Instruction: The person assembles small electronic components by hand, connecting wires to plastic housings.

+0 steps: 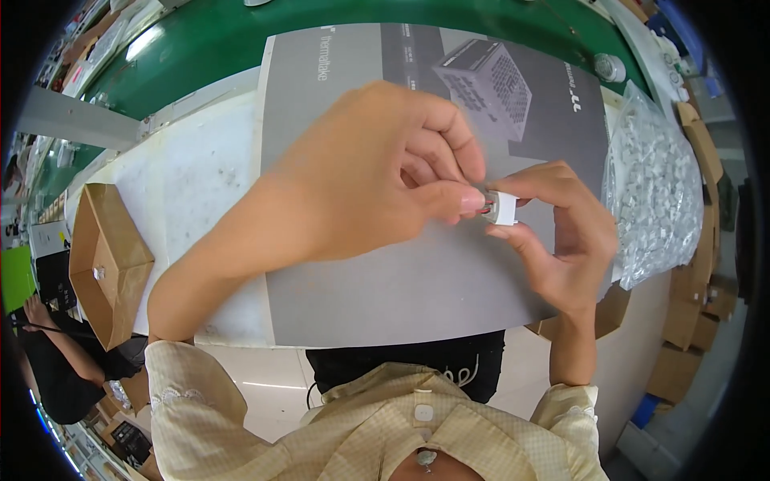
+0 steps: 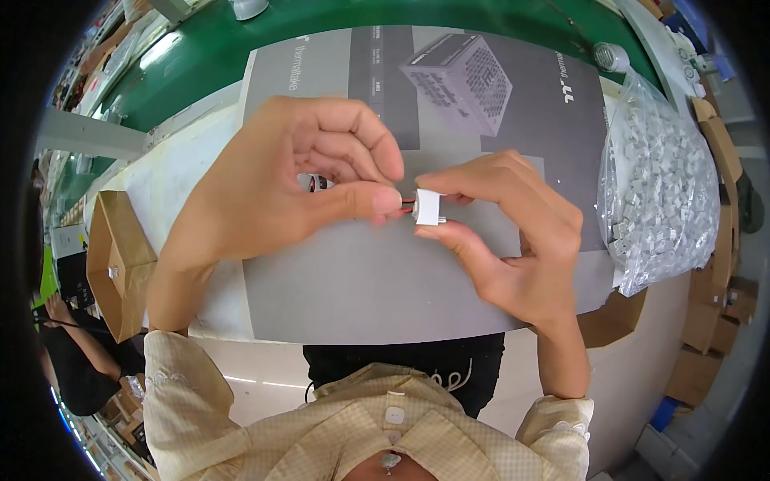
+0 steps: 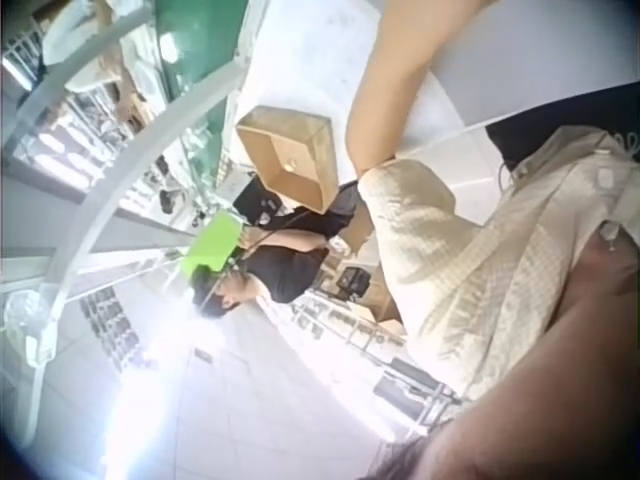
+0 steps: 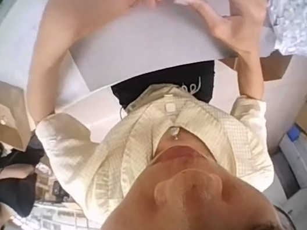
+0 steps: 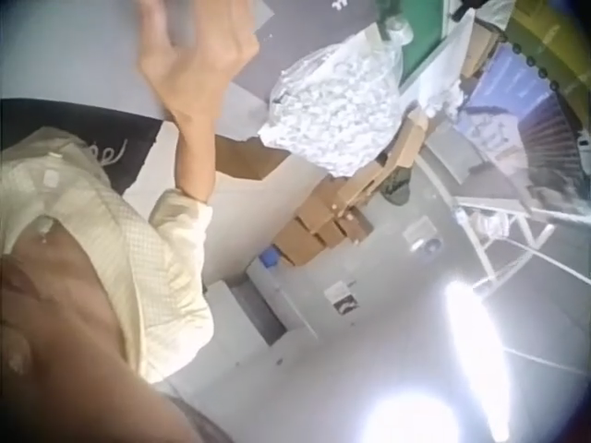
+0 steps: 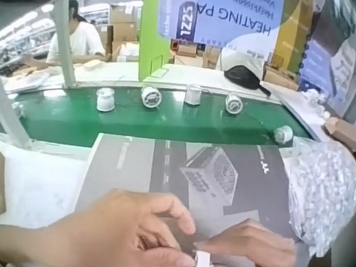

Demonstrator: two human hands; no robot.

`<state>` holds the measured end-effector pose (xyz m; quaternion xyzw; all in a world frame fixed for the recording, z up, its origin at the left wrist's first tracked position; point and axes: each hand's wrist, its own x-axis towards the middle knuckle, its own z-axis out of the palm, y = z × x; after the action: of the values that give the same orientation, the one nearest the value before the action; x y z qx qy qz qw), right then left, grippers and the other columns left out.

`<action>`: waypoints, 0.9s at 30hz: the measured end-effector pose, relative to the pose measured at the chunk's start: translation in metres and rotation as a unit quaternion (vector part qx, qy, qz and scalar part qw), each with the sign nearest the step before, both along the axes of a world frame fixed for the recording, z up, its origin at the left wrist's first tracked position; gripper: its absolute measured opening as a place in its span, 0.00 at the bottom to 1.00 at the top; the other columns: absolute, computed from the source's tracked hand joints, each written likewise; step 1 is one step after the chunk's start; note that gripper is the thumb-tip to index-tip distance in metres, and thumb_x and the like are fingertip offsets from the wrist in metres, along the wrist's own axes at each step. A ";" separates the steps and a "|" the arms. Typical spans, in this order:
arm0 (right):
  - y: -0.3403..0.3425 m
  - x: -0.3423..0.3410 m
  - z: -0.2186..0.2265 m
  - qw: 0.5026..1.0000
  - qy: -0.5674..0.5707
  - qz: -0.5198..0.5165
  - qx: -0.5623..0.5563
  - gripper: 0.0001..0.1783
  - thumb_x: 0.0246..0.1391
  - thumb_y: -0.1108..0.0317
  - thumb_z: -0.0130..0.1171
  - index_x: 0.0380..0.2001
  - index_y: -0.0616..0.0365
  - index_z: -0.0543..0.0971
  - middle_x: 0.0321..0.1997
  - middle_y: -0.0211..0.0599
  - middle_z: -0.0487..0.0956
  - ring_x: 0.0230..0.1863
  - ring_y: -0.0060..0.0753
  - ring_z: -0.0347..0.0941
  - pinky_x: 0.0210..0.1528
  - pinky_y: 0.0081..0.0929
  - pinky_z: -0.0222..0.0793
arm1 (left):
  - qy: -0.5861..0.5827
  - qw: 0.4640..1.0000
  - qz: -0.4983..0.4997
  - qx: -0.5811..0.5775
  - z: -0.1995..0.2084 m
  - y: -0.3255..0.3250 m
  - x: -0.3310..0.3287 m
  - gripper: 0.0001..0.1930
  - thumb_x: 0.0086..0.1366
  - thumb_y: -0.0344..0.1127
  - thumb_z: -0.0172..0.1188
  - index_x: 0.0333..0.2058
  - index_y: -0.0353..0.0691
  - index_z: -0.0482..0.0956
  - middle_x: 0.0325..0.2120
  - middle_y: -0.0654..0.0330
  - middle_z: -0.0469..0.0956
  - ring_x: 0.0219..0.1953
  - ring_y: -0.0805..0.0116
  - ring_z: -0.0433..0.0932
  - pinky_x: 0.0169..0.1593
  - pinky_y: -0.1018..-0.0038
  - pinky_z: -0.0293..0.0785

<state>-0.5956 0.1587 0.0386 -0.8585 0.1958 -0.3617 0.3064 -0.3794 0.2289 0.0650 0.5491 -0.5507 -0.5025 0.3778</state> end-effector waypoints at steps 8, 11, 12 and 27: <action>0.004 -0.007 0.001 0.999 0.030 -0.010 0.043 0.19 0.41 0.78 0.74 0.39 0.68 0.81 0.37 0.42 0.82 0.37 0.33 0.74 0.42 0.28 0.69 | -0.051 0.998 -0.047 0.006 -0.002 0.001 -0.003 0.07 0.65 0.33 0.65 0.35 0.34 0.83 0.25 0.64 0.82 0.28 0.78 0.78 0.33 0.81 0.68; 0.004 -0.005 0.001 0.998 0.015 -0.032 0.054 0.18 0.41 0.78 0.73 0.38 0.68 0.81 0.36 0.41 0.82 0.37 0.33 0.74 0.41 0.28 0.69 | -0.049 0.993 -0.031 -0.101 -0.010 0.002 -0.005 0.07 0.66 0.34 0.64 0.33 0.36 0.83 0.24 0.66 0.81 0.28 0.78 0.76 0.35 0.79 0.65; 0.004 -0.005 0.001 0.998 0.017 -0.029 0.052 0.18 0.41 0.78 0.73 0.39 0.68 0.81 0.36 0.41 0.82 0.37 0.33 0.74 0.41 0.27 0.69 | -0.039 0.994 -0.022 -0.099 -0.011 0.002 -0.006 0.07 0.66 0.34 0.64 0.33 0.36 0.83 0.23 0.67 0.80 0.29 0.79 0.75 0.35 0.79 0.63; 0.011 0.001 -0.003 0.991 -0.060 -0.066 0.101 0.18 0.41 0.78 0.74 0.39 0.66 0.83 0.36 0.38 0.83 0.35 0.28 0.76 0.41 0.25 0.72 | -0.048 0.989 0.043 -0.134 -0.012 0.006 -0.019 0.03 0.63 0.28 0.66 0.32 0.36 0.83 0.22 0.67 0.79 0.27 0.81 0.72 0.33 0.80 0.67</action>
<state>-0.5946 0.1694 0.0360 -0.7852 0.2685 -0.4106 0.3780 -0.3980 0.2347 0.0530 0.5404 -0.6062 -0.3807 0.4422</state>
